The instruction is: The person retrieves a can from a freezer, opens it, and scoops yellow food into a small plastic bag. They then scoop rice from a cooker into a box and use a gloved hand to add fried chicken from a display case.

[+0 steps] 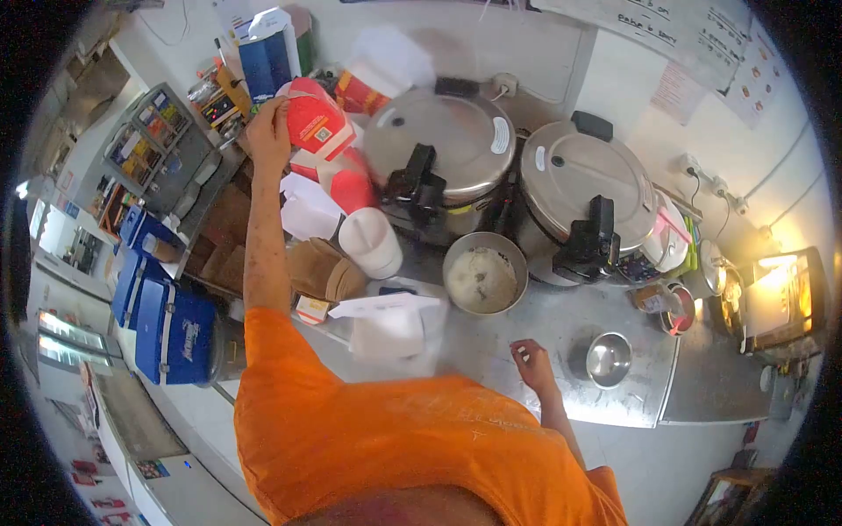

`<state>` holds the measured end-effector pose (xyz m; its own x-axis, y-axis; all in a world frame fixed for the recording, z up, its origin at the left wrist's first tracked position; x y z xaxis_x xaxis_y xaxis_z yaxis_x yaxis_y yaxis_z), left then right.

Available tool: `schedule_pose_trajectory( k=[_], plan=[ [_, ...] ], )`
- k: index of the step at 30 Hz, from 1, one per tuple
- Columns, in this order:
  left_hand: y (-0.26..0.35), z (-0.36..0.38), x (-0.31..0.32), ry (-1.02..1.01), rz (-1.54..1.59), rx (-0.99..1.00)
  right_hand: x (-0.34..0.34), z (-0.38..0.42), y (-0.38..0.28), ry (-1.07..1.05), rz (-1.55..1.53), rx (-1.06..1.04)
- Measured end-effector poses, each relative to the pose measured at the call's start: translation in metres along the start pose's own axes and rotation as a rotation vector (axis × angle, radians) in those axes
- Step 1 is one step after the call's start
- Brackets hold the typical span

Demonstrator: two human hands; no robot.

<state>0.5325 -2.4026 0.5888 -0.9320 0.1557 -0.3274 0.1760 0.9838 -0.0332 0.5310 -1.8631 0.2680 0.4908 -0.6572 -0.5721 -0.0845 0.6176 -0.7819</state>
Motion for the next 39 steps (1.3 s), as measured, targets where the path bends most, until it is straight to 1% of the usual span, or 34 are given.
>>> schedule_pose_trajectory(
  k=[2,3,4,6,7,8,9,10,11,12,13,14,15,16,17,18,19,20,21,22,24,25,27,28,29,30,31,32,33,34,36,37,38,39],
  plan=[
    [0.02,-0.014,0.002,0.016,0.052,0.013,-0.017,-0.009,-0.035,-0.004,-0.049,-0.06],
    [0.035,-0.019,0.007,-0.007,0.194,-0.076,-0.025,-0.016,-0.045,-0.007,-0.081,-0.08],
    [0.054,-0.023,0.014,-0.033,0.341,-0.162,-0.038,-0.022,-0.066,0.008,-0.138,-0.161],
    [0.109,-0.024,0.031,-0.095,0.584,-0.216,-0.07,-0.022,-0.124,0.064,-0.23,-0.314],
    [0.139,-0.017,0.042,-0.198,0.723,-0.239,-0.088,-0.018,-0.157,0.107,-0.265,-0.387],
    [0.167,-0.009,0.054,-0.308,0.863,-0.261,-0.101,-0.015,-0.181,0.046,-0.455,-0.417],
    [0.191,0.006,0.072,-0.359,1.105,-0.299,-0.113,-0.012,-0.199,-0.01,-0.647,-0.448],
    [0.215,0.026,0.09,-0.417,1.348,-0.346,-0.123,-0.009,-0.21,-0.121,-0.696,-0.484],
    [0.244,0.042,0.102,-0.453,1.616,-0.465,-0.127,-0.007,-0.219,-0.24,-0.749,-0.478],
    [0.271,0.057,0.11,-0.494,1.877,-0.598,-0.131,-0.004,-0.219,-0.428,-0.735,-0.465],
    [0.294,0.074,0.116,-0.542,1.917,-0.6,-0.136,0.002,-0.207,-0.523,-0.644,-0.351],
    [0.311,0.089,0.122,-0.527,1.867,-0.624,-0.139,0.012,-0.192,-0.619,-0.554,-0.241],
    [0.328,0.099,0.125,-0.501,1.816,-0.641,-0.146,0.025,-0.177,-0.577,-0.573,-0.225],
    [0.346,0.107,0.125,-0.53,1.851,-0.631,-0.152,0.038,-0.157,-0.516,-0.617,-0.153],
    [0.364,0.116,0.122,-0.532,1.759,-0.622,-0.158,0.053,-0.136,-0.458,-0.662,-0.079],
    [0.382,0.121,0.12,-0.527,1.668,-0.609,-0.164,0.07,-0.116,-0.422,-0.673,-0.063],
    [0.402,0.125,0.114,-0.55,1.699,-0.599,-0.171,0.088,-0.093,-0.218,-0.609,-0.068],
    [0.422,0.129,0.108,-0.681,1.782,-0.637,-0.178,0.107,-0.071,-0.017,-0.539,-0.07],
    [0.444,0.132,0.107,-0.814,1.86,-0.673,-0.182,0.128,-0.05,0.09,-0.543,-0.109],
    [0.464,0.136,0.11,-0.837,1.886,-0.664,-0.185,0.149,-0.036,0.117,-0.548,-0.091],
    [0.51,0.15,0.111,-1.008,1.906,-0.644,-0.196,0.196,-0.004,0.316,-0.731,-0.006],
    [0.536,0.15,0.111,-1.04,1.931,-0.641,-0.204,0.22,0.011,0.344,-0.739,0.02],
    [0.59,0.149,0.116,-1.192,1.932,-0.674,-0.224,0.268,0.043,0.42,-0.823,0.093],
    [0.616,0.154,0.119,-1.226,1.956,-0.644,-0.232,0.29,0.058,0.463,-0.87,0.123],
    [0.64,0.161,0.125,-1.218,1.95,-0.571,-0.239,0.31,0.075,0.603,-0.754,0.034],
    [0.665,0.166,0.128,-1.208,1.948,-0.498,-0.244,0.33,0.089,0.649,-0.758,0.047],
    [0.69,0.168,0.128,-1.236,1.978,-0.467,-0.248,0.352,0.102,0.727,-0.727,0.13],
    [0.716,0.17,0.126,-1.321,1.986,-0.416,-0.253,0.373,0.111,0.802,-0.694,0.213],
    [0.74,0.17,0.125,-1.397,1.993,-0.358,-0.256,0.39,0.112,0.863,-0.705,0.215],
    [0.762,0.165,0.118,-1.405,2.023,-0.325,-0.261,0.409,0.111,0.98,-0.455,0.233],
    [0.806,0.15,0.097,-1.416,2.241,-0.177,-0.252,0.434,0.131,1.099,-0.298,0.223],
    [0.822,0.16,0.096,-1.406,2.256,-0.151,-0.253,0.447,0.134,1.163,-0.222,0.196],
    [0.836,0.176,0.098,-1.508,2.214,-0.159,-0.255,0.459,0.138,1.22,-0.149,0.17],
    [0.852,0.189,0.102,-1.61,2.163,-0.172,-0.257,0.47,0.144,1.246,-0.188,0.159]
  ],
)
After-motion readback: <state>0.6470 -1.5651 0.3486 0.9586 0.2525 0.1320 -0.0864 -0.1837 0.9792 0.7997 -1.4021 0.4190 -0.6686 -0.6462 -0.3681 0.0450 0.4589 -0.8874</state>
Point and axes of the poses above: each hand's wrist, its own z-axis away from the middle knuckle, its own x-axis out of the palm, y = z × x, the point moved 3 cm from there along -z, towards the middle knuckle, and after that the axes turned 13 degrees about x, right-handed, at the moved point
